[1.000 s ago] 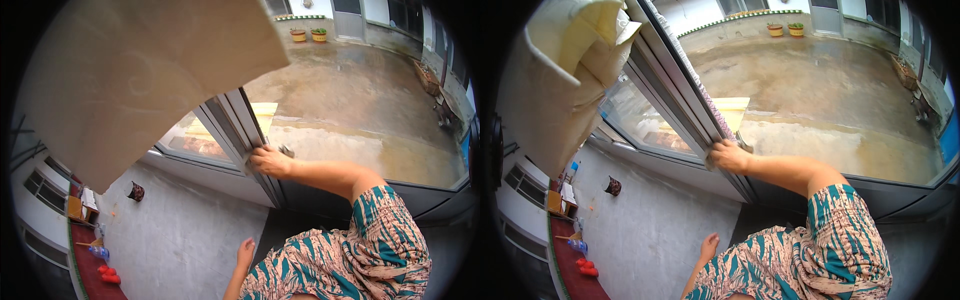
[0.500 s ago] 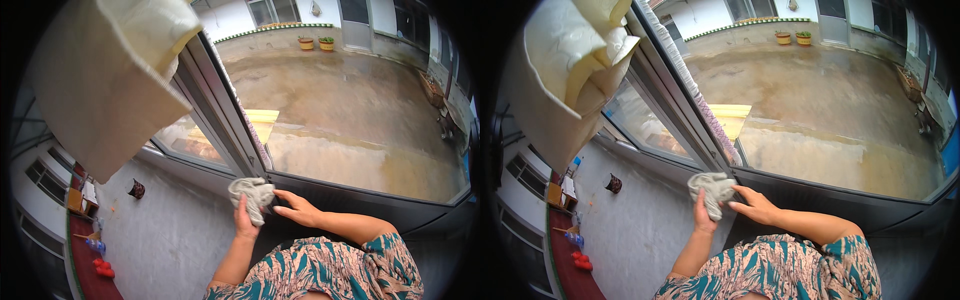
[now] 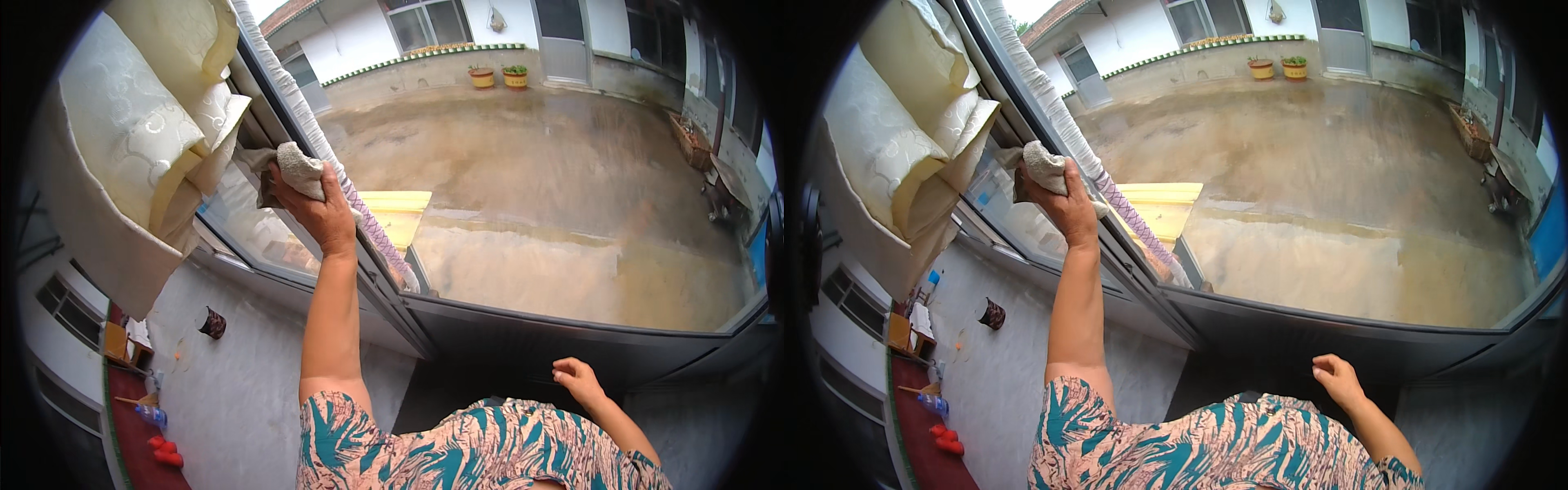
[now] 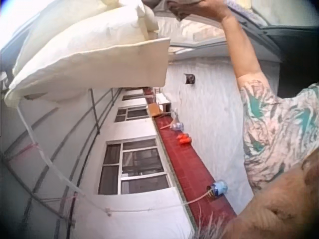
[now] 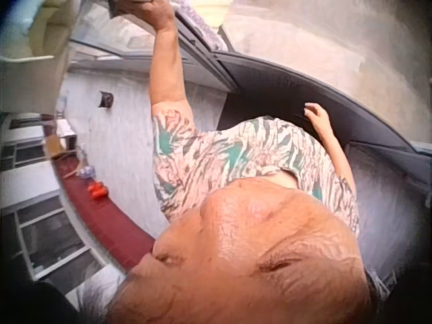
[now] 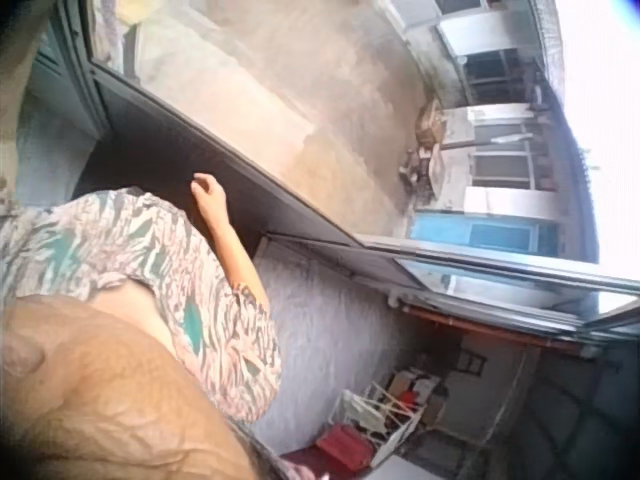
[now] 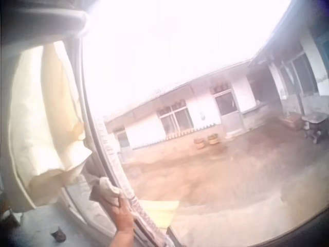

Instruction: The person wipes a large sliding glass window and its frame using a cloth. They clean the glass surface and the metal frame edges, moving from left to right and covering multiple sections of the window.

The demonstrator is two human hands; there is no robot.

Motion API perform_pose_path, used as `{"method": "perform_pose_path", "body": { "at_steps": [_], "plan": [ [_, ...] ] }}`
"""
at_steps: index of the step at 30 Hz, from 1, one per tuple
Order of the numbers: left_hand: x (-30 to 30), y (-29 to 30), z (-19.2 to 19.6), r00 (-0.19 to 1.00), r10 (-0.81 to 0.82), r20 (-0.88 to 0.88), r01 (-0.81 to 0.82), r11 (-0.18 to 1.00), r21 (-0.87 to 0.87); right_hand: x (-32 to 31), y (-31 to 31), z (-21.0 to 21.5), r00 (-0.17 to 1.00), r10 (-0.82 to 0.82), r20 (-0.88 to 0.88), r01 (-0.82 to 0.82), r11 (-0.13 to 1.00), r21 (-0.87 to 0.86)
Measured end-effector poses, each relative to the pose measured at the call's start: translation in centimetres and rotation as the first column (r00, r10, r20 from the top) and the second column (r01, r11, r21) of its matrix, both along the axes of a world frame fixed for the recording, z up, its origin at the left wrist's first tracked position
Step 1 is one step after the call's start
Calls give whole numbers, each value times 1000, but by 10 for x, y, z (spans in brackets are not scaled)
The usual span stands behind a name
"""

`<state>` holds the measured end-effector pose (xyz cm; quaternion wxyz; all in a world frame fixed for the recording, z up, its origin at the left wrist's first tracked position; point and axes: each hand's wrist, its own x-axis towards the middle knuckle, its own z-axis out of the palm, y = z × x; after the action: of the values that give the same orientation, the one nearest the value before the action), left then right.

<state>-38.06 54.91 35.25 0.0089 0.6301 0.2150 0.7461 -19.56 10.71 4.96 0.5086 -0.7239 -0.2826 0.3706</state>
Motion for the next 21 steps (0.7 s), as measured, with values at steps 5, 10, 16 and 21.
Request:
{"method": "perform_pose_path", "body": {
  "at_steps": [5,10,16,21],
  "plan": [
    [-3,33,23,989,27,143,-40,995,87,-8,-26,-13,996,-91,9,91,992,-83],
    [-4,44,65,929,-37,368,78,992,-97,5,-41,-9,983,-161,90,169,982,-86],
    [-70,93,127,882,-429,193,449,891,-72,-7,-36,-11,982,-182,41,184,982,-45],
    [-68,76,56,966,-221,131,233,969,-81,-13,-26,-19,988,-157,5,157,986,-60]
  ]
}}
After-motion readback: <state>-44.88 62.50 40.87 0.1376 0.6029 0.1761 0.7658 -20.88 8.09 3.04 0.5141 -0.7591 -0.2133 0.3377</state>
